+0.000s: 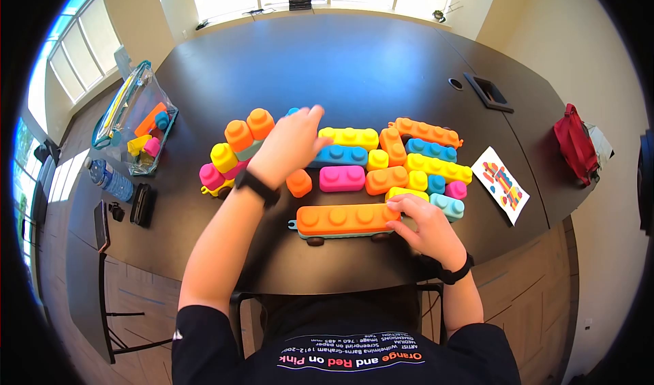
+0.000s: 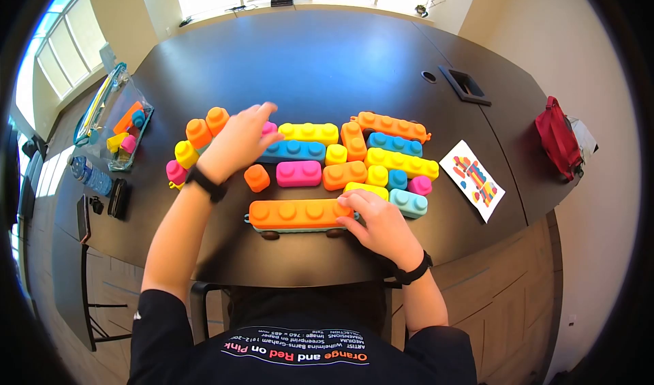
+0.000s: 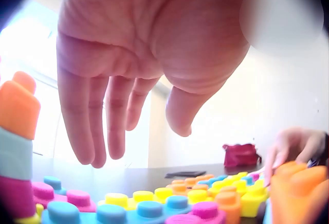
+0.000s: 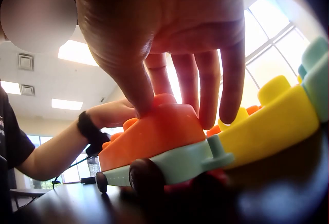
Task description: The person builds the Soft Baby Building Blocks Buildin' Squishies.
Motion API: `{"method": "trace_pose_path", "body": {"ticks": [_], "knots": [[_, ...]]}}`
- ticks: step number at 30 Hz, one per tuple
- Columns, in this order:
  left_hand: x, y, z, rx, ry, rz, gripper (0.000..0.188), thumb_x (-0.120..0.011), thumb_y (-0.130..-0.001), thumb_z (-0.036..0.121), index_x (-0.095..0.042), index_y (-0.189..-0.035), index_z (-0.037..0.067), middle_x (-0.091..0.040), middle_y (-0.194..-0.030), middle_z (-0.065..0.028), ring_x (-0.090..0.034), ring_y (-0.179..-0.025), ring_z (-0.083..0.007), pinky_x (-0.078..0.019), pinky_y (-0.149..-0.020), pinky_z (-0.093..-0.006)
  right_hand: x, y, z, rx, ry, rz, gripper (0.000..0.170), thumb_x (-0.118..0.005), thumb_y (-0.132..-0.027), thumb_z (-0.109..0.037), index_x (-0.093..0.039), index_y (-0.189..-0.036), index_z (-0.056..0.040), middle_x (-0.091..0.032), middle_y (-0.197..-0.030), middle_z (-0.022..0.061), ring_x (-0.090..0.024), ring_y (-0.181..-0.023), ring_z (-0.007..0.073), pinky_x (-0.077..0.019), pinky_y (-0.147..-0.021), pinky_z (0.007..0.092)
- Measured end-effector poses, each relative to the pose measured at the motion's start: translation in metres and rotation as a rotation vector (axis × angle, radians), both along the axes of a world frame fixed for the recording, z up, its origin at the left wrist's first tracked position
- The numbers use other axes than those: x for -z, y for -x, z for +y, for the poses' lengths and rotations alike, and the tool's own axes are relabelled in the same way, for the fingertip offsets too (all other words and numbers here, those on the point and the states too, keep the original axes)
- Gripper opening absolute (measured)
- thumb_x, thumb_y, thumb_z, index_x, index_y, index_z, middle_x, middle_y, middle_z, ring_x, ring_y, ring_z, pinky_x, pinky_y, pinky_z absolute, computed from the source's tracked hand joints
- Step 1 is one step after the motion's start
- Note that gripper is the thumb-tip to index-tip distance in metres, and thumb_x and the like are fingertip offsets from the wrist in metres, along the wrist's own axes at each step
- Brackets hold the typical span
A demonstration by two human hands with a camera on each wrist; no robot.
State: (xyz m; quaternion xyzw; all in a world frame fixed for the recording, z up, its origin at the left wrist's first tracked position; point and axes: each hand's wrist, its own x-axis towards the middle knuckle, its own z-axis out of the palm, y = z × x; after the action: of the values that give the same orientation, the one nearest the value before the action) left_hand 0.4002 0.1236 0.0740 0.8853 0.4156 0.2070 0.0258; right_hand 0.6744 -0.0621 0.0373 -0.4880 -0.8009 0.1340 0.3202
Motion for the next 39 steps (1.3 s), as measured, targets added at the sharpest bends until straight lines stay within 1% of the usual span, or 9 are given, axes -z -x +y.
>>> {"method": "trace_pose_path", "body": {"ticks": [4,7,11,18,21,23,27,31,39], "knots": [[0.030,-0.025,0.076,-0.220,0.094,0.228,0.061,-0.080,-0.093,0.035,-0.052,-0.133,-0.001,-0.065,-0.122,-0.0258,-0.068,-0.111,-0.0455,-0.0580,-0.095,-0.0510,0.002,0.000,0.000,-0.005,-0.016,0.011,0.028,-0.081,-0.090,-0.013,-0.067,-0.114,-0.0046,-0.072,-0.118,0.0138,-0.070,-0.108,0.0360,-0.0582,-0.090,0.0410],[0.051,-0.037,0.103,-0.400,0.103,0.217,0.051,-0.076,-0.096,0.028,-0.055,-0.133,0.000,-0.065,-0.126,-0.0248,-0.068,-0.114,-0.0471,-0.0589,-0.096,-0.0526,0.002,0.001,-0.001,0.008,-0.016,0.010,0.029,-0.081,-0.090,-0.013,-0.068,-0.115,-0.0045,-0.072,-0.118,0.0146,-0.070,-0.109,0.0360,-0.0582,-0.090,0.0411],[0.049,-0.051,0.113,-0.483,0.277,0.246,0.032,-0.064,-0.096,0.008,-0.065,-0.126,0.001,-0.063,-0.133,-0.0258,-0.066,-0.120,-0.0471,-0.0595,-0.099,-0.0529,0.003,0.001,-0.001,0.012,-0.023,0.003,0.030,-0.081,-0.090,-0.014,-0.068,-0.115,-0.0041,-0.072,-0.118,0.0152,-0.070,-0.109,0.0361,-0.0582,-0.090,0.0413],[0.051,-0.055,0.118,-0.555,0.218,0.263,0.033,-0.064,-0.100,0.017,-0.067,-0.131,0.007,-0.061,-0.137,-0.0198,-0.064,-0.125,-0.0380,-0.0591,-0.098,-0.0516,0.002,0.001,-0.001,-0.002,-0.030,-0.008,0.029,-0.080,-0.091,-0.014,-0.068,-0.115,-0.0034,-0.072,-0.118,0.0151,-0.070,-0.108,0.0361,-0.0585,-0.090,0.0410],[0.028,-0.054,0.090,-0.447,0.092,0.207,0.032,-0.067,-0.095,0.009,-0.064,-0.127,0.004,-0.061,-0.127,-0.0208,-0.065,-0.120,-0.0417,-0.0612,-0.093,-0.0502,0.002,0.001,0.000,0.004,-0.036,-0.018,0.028,-0.080,-0.091,-0.014,-0.068,-0.115,-0.0035,-0.072,-0.118,0.0147,-0.071,-0.108,0.0358,-0.0587,-0.090,0.0407],[0.005,-0.049,0.063,-0.111,0.061,0.023,0.040,-0.071,-0.087,0.001,-0.059,-0.125,0.003,-0.059,-0.119,-0.0233,-0.065,-0.114,-0.0451,-0.0616,-0.087,-0.0500,0.004,0.001,-0.002,0.012,-0.035,-0.022,0.028,-0.080,-0.091,-0.014,-0.068,-0.114,-0.0035,-0.072,-0.118,0.0145,-0.071,-0.108,0.0357,-0.0587,-0.089,0.0407],[-0.032,-0.027,-0.010,0.153,-0.043,-0.145,0.050,-0.075,-0.080,0.003,-0.057,-0.127,0.005,-0.060,-0.115,-0.0196,-0.065,-0.108,-0.0412,-0.0570,-0.090,-0.0454,0.001,0.002,-0.001,0.019,-0.019,0.001,0.028,-0.080,-0.091,-0.013,-0.067,-0.114,-0.0041,-0.072,-0.117,0.0138,-0.071,-0.105,0.0352,-0.0587,-0.088,0.0401],[-0.046,0.016,-0.067,0.215,-0.100,-0.255,0.053,-0.078,-0.081,0.005,-0.059,-0.130,0.006,-0.064,-0.117,-0.0170,-0.066,-0.108,-0.0371,-0.0556,-0.093,-0.0429,0.003,0.002,-0.001,0.011,-0.023,0.013,0.027,-0.080,-0.091,-0.012,-0.067,-0.114,-0.0043,-0.072,-0.116,0.0134,-0.072,-0.103,0.0348,-0.0587,-0.087,0.0395],[-0.005,0.065,-0.134,0.261,0.197,-0.400,0.068,-0.080,-0.086,0.004,-0.055,-0.149,0.004,-0.067,-0.131,-0.0158,-0.064,-0.121,-0.0353,-0.0507,-0.105,-0.0417,0.002,0.002,-0.001,0.013,-0.030,0.005,0.027,-0.079,-0.091,-0.012,-0.067,-0.114,-0.0037,-0.072,-0.117,0.0138,-0.071,-0.105,0.0353,-0.0585,-0.088,0.0398]]}}
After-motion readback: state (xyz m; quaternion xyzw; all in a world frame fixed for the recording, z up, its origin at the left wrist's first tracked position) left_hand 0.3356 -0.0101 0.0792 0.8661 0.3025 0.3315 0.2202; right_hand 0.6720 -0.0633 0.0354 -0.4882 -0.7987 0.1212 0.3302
